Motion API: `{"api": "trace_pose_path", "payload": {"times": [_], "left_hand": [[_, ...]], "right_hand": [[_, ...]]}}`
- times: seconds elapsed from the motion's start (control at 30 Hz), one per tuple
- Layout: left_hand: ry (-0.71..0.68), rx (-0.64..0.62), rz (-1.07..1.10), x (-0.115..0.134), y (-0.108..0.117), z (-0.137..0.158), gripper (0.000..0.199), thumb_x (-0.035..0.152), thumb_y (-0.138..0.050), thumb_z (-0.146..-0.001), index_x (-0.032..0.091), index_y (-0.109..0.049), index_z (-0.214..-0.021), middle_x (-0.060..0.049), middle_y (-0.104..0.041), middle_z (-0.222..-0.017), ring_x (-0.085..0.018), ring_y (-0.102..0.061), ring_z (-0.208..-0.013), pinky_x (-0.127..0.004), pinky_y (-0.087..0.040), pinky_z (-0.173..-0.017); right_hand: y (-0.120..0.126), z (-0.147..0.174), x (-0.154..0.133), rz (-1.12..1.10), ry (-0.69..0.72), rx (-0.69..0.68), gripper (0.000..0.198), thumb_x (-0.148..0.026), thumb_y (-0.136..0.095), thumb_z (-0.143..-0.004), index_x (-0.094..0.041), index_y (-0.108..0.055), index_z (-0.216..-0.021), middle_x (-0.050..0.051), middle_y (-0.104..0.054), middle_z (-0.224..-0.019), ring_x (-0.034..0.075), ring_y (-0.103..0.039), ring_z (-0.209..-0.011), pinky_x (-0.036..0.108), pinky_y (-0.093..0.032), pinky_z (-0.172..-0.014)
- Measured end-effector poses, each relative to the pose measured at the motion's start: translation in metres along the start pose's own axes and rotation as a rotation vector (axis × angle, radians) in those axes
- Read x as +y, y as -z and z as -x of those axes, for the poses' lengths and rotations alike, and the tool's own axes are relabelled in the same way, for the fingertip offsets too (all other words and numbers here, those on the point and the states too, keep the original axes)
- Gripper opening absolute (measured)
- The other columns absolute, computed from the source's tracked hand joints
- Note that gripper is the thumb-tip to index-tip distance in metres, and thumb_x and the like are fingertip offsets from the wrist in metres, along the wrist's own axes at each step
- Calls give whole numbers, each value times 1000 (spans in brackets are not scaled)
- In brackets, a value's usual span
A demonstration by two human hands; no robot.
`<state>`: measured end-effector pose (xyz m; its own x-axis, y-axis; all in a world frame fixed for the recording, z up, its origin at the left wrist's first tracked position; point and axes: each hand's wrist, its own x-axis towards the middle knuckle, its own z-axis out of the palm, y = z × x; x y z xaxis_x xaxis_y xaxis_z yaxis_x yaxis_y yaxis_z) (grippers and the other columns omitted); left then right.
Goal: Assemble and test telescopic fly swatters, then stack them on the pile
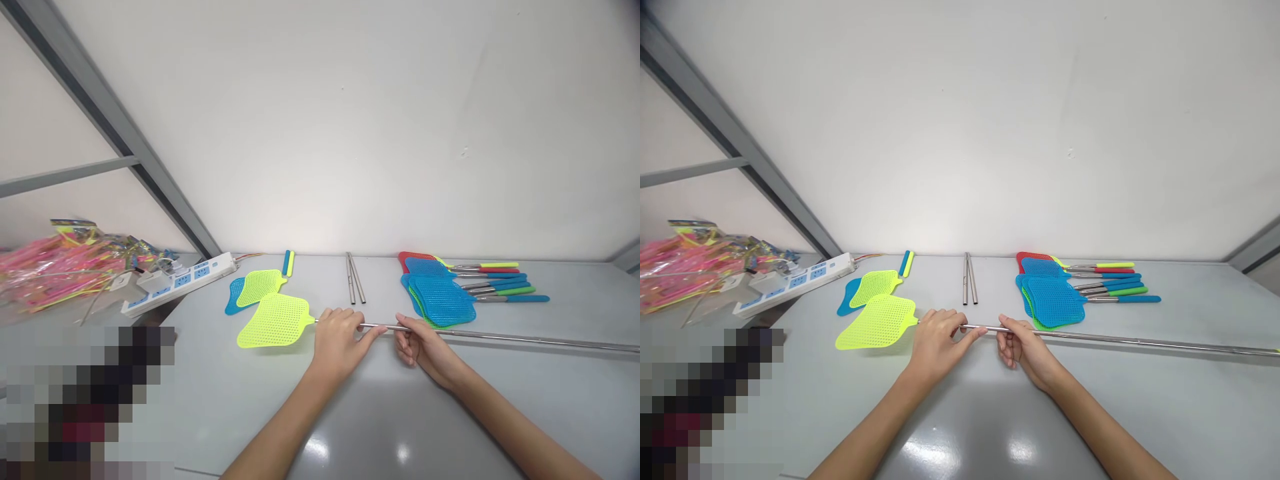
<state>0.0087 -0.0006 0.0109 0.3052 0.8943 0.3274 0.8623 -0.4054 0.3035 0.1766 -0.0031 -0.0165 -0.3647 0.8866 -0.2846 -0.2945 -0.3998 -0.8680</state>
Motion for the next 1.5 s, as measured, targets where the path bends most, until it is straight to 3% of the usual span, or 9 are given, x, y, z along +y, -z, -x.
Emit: {"api": "trace_pose_path", "payload": {"times": [0.43,0.7,0.87,1.13,1.5], "left_hand": [[176,-41,11,-12,0,0,51,63,-34,-70,16,-55,-64,-5,-54,-69,-19,-47,-72,-31,-32,-68],[79,-105,-14,-13,5,-3,53,59,-27,-76,17,-47,-50,-1,-51,-50,-13,-44,-51,-26,-28,-56],[81,-176,-10,-8,9,-2,56,61,-24,-75,18,-48,-47,0,-47,-44,-12,-40,-42,-25,-17,-45],[86,-195,-49,-5,8,0,58,61,-24,-75,16,-50,-49,-2,-54,-49,-13,-47,-46,-25,-14,-44],[79,-225,-86,1,3,3,57,59,-23,-77,18,-54,-53,-3,-59,-53,-14,-51,-49,-25,-17,-44]], "right_hand": [[7,0,-8,83,26,24,38,-39,-47,-75,-14,-47,-47,-3,-36,-38,8,-34,-35,23,-21,-38],[13,2,-14,79,52,28,40,-35,-44,-77,-14,-45,-43,-2,-36,-39,8,-36,-36,24,-23,-41],[16,4,-11,86,-71,-75,42,-43,-38,-78,-14,-46,-50,-1,-40,-42,8,-39,-35,21,-16,-36],[13,4,-10,61,-121,-194,41,-46,-34,-79,-14,-44,-55,-1,-43,-49,7,-41,-38,18,-17,-33],[8,5,-7,139,-74,-230,41,-43,-33,-81,-14,-42,-54,0,-46,-50,9,-45,-43,21,-27,-40]]}}
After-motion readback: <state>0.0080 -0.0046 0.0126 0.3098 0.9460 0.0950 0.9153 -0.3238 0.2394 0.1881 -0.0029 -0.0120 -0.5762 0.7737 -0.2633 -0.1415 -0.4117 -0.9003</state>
